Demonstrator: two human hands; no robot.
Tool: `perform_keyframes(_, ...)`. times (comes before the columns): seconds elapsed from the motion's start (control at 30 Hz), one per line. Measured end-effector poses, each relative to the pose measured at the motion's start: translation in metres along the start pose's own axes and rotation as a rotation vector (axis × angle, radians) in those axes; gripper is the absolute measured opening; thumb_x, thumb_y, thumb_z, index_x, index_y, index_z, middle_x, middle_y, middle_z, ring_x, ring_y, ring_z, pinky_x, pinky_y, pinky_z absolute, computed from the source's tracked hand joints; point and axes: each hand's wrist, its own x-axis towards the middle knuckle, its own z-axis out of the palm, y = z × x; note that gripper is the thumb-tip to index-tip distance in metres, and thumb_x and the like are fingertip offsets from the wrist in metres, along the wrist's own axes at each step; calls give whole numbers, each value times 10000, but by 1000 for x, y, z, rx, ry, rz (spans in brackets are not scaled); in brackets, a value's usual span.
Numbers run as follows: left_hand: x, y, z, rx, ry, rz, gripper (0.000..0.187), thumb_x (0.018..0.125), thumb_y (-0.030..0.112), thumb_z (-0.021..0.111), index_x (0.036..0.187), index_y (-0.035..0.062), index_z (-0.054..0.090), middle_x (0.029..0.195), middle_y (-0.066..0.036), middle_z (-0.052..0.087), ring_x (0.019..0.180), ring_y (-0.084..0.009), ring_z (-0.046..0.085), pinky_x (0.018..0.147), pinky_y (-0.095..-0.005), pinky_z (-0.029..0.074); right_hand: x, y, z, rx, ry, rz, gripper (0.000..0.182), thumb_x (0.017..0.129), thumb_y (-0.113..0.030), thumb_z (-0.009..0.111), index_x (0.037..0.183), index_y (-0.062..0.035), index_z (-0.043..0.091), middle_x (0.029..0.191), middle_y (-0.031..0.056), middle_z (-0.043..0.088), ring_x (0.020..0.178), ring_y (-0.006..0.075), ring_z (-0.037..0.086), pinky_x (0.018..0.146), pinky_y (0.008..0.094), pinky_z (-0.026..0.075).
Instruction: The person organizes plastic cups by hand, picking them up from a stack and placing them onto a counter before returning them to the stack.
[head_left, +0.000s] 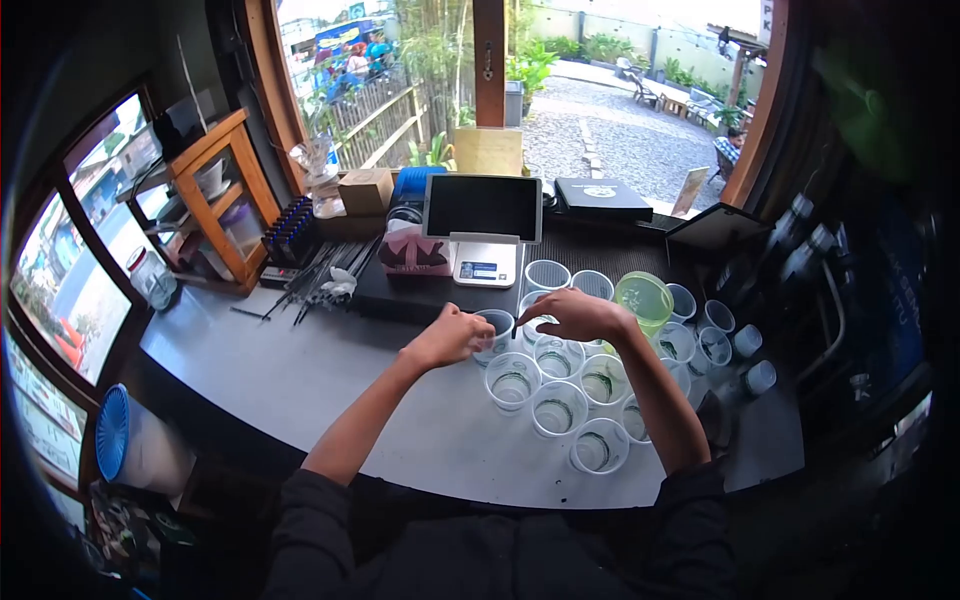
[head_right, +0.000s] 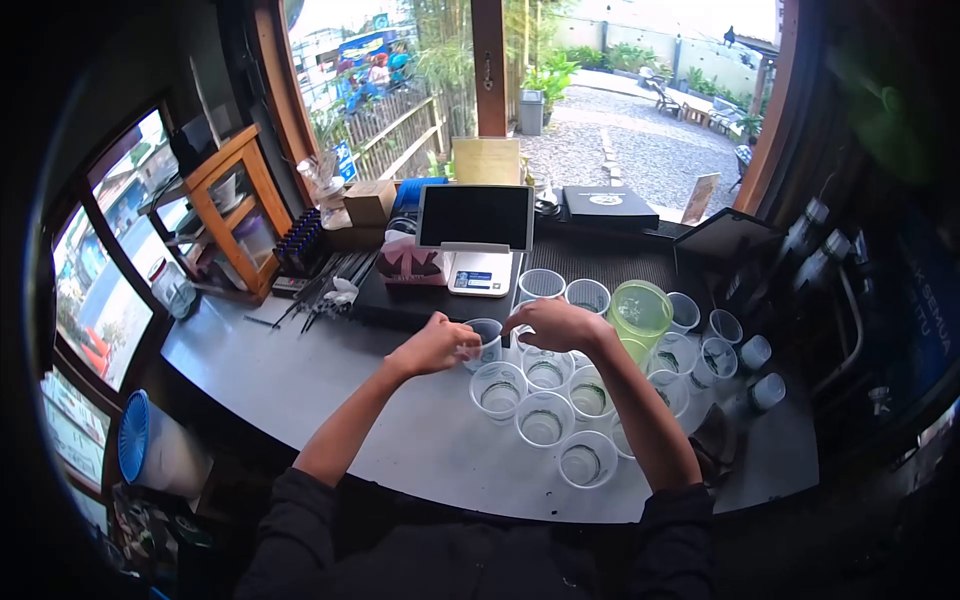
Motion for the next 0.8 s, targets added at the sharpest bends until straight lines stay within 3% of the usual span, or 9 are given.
perform_keyframes(0.03,-3,3,-15,-48,-10,-16,156,759,28,691,888,115,676,910,-35,682,905,-172,608,914,-341,304,-1,3,4,-6,28,-30,380,896,-207,629,1274,-192,594,1291,125,576,1153,304,570,1004,430,438)
perform_keyframes(0.17,-14,-2,-52,-371,249,131,169,767,-43,693,929,-7,661,841,-94,699,816,-171,679,744,-273,526,-15,3,7,102,417,-15,482,896,-356,638,1347,-226,524,1367,179,477,1118,373,579,964,424,478)
perform_keyframes(0.27,-17,12,-79,-483,334,121,135,814,5,704,944,5,666,924,-72,685,892,-135,654,818,-290,520,-25,-17,-8,157,590,-23,558,868,-414,661,1372,-241,497,1348,169,491,1121,359,579,979,428,468)
perform_keyframes(0.37,-2,16,-77,-847,428,127,140,843,35,698,977,28,656,1006,-84,680,914,-148,651,837,-331,531,-35,-25,-12,335,682,-58,687,814,-398,734,1416,-259,437,1342,148,497,1100,303,600,867,393,545)
perform_keyframes(0.47,9,30,-74,-983,457,185,162,863,53,693,1012,28,637,1065,-91,662,962,-150,641,877,-348,524,-50,-32,-13,561,716,-18,725,814,-304,757,1438,-228,398,1358,130,487,1025,252,634,734,339,596)
perform_keyframes(0.57,21,47,-64,-1058,360,262,236,853,94,715,1044,16,600,1081,-119,654,1010,-185,648,923,-354,507,-65,-34,-8,823,786,-56,648,856,-221,721,1415,-112,412,1391,127,450,966,203,641,679,304,611)
perform_keyframes(0.67,32,70,-54,-1169,216,271,317,874,161,704,1121,20,564,1082,-140,652,1038,-227,651,947,-365,500,-84,-25,-5,877,836,-4,581,866,-196,710,1372,-84,446,1375,114,462,951,188,640,668,292,610)
perform_keyframes(0.7,35,79,-53,-1232,179,257,325,883,176,695,1132,17,559,1084,-143,652,1039,-231,651,947,-367,500,-92,-24,-5,860,877,-18,537,861,-183,719,1338,-116,481,1272,108,549,954,197,652,675,291,604)
perform_keyframes(0.8,54,101,-49,-1492,61,205,342,918,221,651,1161,-3,563,1089,-153,651,1032,-250,654,951,-379,500,-120,-22,-5,691,928,0,554,850,-193,731,1340,-116,484,1278,109,537,958,186,643,717,296,595)
